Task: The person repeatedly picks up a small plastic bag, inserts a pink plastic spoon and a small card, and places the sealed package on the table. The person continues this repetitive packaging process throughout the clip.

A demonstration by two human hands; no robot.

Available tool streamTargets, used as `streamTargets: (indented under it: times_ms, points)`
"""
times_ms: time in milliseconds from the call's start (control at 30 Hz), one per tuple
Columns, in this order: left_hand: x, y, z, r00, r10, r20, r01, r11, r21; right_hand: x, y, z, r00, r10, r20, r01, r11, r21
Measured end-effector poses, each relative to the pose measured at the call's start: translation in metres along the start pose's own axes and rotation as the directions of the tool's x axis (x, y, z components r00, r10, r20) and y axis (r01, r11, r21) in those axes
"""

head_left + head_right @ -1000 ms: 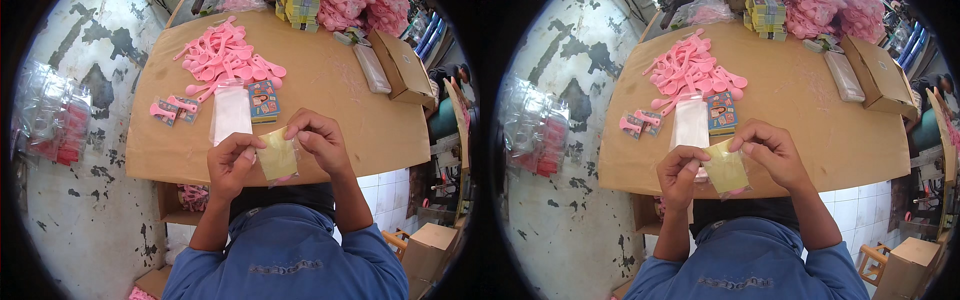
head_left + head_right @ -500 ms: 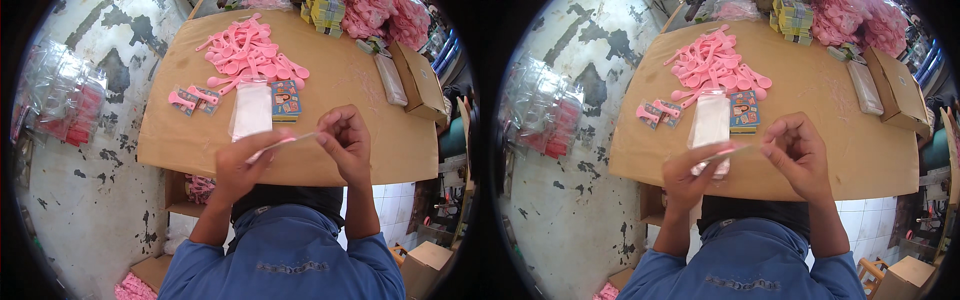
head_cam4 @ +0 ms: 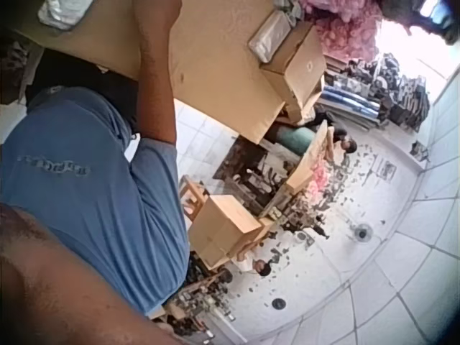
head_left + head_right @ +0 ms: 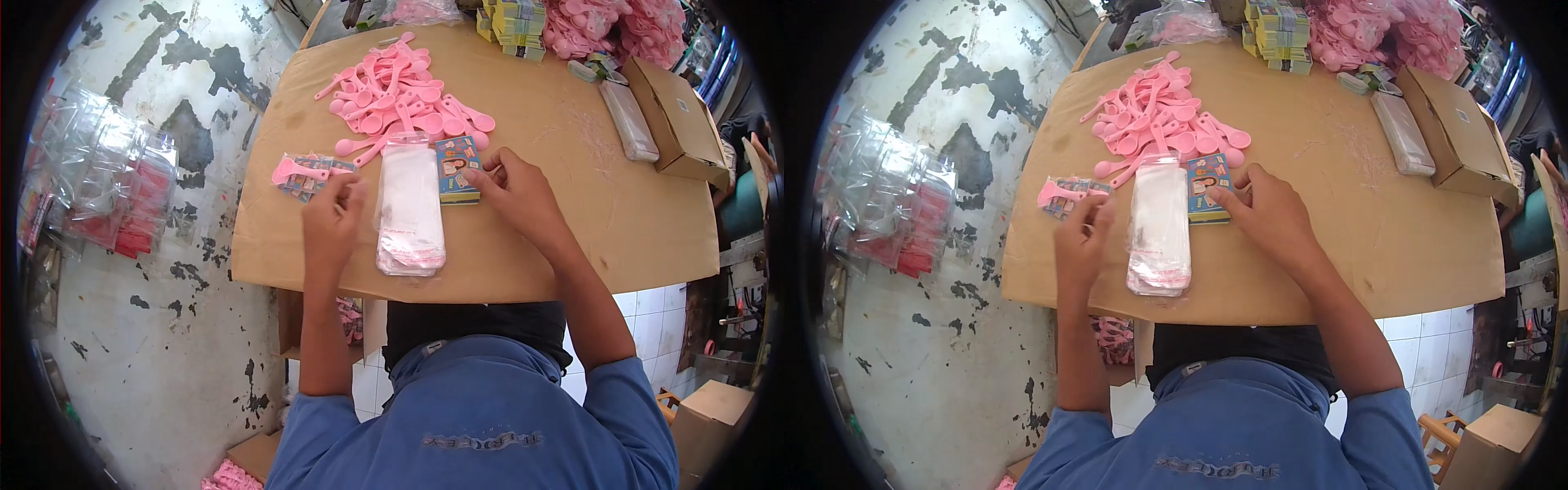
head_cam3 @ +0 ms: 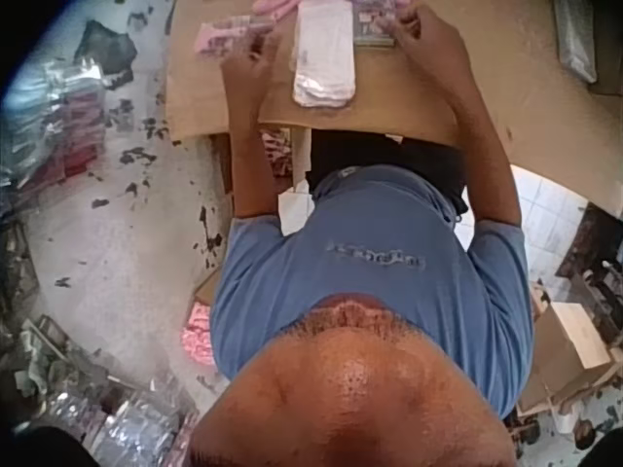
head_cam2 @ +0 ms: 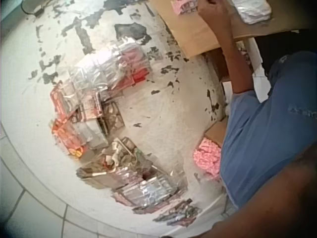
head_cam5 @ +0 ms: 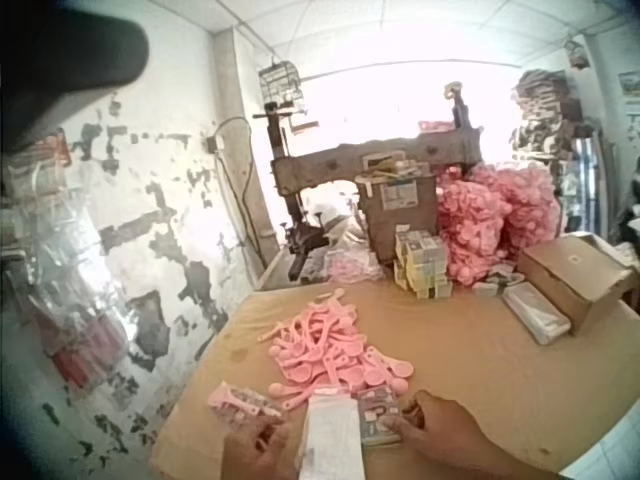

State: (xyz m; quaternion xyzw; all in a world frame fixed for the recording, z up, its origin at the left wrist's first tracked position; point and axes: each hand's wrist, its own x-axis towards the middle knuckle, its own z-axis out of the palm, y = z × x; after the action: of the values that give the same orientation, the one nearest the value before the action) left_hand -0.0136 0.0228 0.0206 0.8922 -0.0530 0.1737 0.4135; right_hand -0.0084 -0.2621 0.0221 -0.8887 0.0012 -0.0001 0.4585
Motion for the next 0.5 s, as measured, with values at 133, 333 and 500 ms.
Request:
streamTargets:
  times_ms: [133, 333, 500]
  points:
    - [0.012, 0.002, 0.024, 0.977, -0.131, 0.166, 0.121, 0.990, 0.071, 0.010, 0.006, 0.013, 0.995, -0.012, -0.096, 0.009, 0.999, -0.038]
    - [0.014, -0.017, 0.025, 0.963, -0.200, 0.180, 0.239, 0.943, -0.233, 0.017, 0.023, 0.013, 0.998, -0.006, -0.058, 0.008, 0.999, 0.042]
    - [0.005, -0.019, 0.022, 0.976, -0.185, 0.111, 0.212, 0.922, -0.324, 0.014, 0.032, 0.011, 0.871, -0.330, -0.365, 0.258, 0.938, -0.233]
